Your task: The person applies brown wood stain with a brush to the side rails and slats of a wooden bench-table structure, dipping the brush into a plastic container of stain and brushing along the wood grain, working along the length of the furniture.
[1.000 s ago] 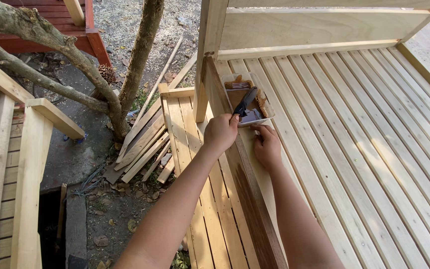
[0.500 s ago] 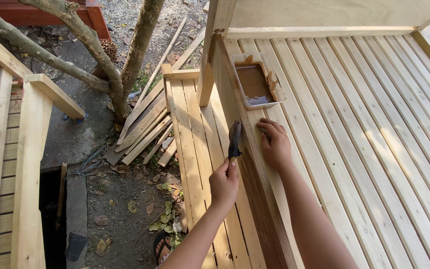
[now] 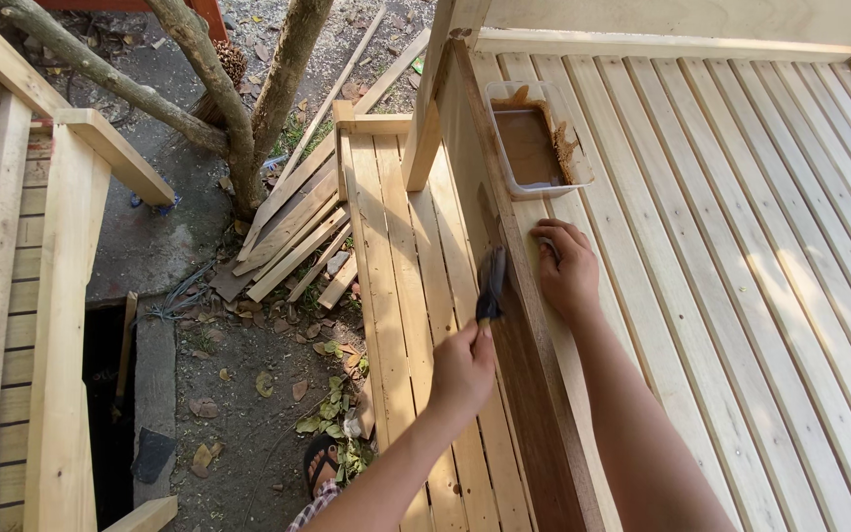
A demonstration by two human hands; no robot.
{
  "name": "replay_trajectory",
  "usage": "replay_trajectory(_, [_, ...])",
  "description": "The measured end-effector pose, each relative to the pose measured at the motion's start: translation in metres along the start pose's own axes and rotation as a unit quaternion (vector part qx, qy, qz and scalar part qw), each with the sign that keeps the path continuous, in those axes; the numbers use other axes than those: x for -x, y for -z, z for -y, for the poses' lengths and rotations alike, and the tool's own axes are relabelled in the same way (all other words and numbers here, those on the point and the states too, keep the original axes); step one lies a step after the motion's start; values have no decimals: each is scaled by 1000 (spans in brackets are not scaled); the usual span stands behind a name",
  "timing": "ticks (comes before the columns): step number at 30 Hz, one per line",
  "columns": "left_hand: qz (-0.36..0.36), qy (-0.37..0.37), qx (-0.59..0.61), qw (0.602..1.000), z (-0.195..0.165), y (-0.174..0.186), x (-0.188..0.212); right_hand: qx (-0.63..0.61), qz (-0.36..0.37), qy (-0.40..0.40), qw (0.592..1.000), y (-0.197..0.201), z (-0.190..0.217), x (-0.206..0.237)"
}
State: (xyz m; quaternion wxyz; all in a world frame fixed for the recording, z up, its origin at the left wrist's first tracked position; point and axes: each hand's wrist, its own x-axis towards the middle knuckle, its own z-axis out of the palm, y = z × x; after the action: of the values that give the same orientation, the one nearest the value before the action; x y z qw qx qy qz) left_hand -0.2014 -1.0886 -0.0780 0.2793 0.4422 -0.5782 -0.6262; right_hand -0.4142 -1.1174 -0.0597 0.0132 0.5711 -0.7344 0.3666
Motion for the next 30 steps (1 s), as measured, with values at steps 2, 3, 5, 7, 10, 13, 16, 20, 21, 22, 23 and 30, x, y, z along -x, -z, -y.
replay_trajectory(2, [22, 16, 6, 1000, 12, -5, 52, -1, 0, 0, 1000, 1, 0, 0])
replay_trajectory(3, [21, 14, 1, 1000, 15, -8, 70, -3, 1, 1, 1000, 1, 0, 1])
replay_trajectory(5, [23, 27, 11, 999, 12, -11, 75, -6, 3, 0, 1000, 1, 0, 1])
replay_trajectory(7, [11, 17, 19, 1000, 2, -12, 48, -7, 4, 2, 1000, 1, -1, 0])
replay_trajectory(10, [-44, -52, 3, 998, -14, -6, -17, -12, -2, 9, 1000, 0, -3, 0])
replay_trajectory(13, [-42, -53, -11, 998, -17, 1, -29, -16, -5, 12, 1000, -1, -5, -1])
replay_trajectory(16, [3, -28, -5, 1000, -12, 6, 13, -21, -4, 3, 1000, -2, -7, -1])
replay_trajectory(20, [19, -18, -18, 999, -13, 8, 47, -10, -8, 18, 1000, -2, -8, 0])
replay_trajectory(21, [19, -13, -19, 1000, -15, 8, 41, -6, -6, 18, 1000, -2, -8, 0])
replay_trajectory(22, [18, -9, -22, 1000, -18, 8, 28, -4, -6, 19, 1000, -2, -8, 0])
replay_trajectory(23, [18, -3, -26, 999, -20, 9, 13, -3, -7, 19, 1000, -2, -8, 0])
replay_trajectory(30, [56, 39, 2, 998, 5, 23, -24, -11, -7, 3, 1000, -3, -6, -1])
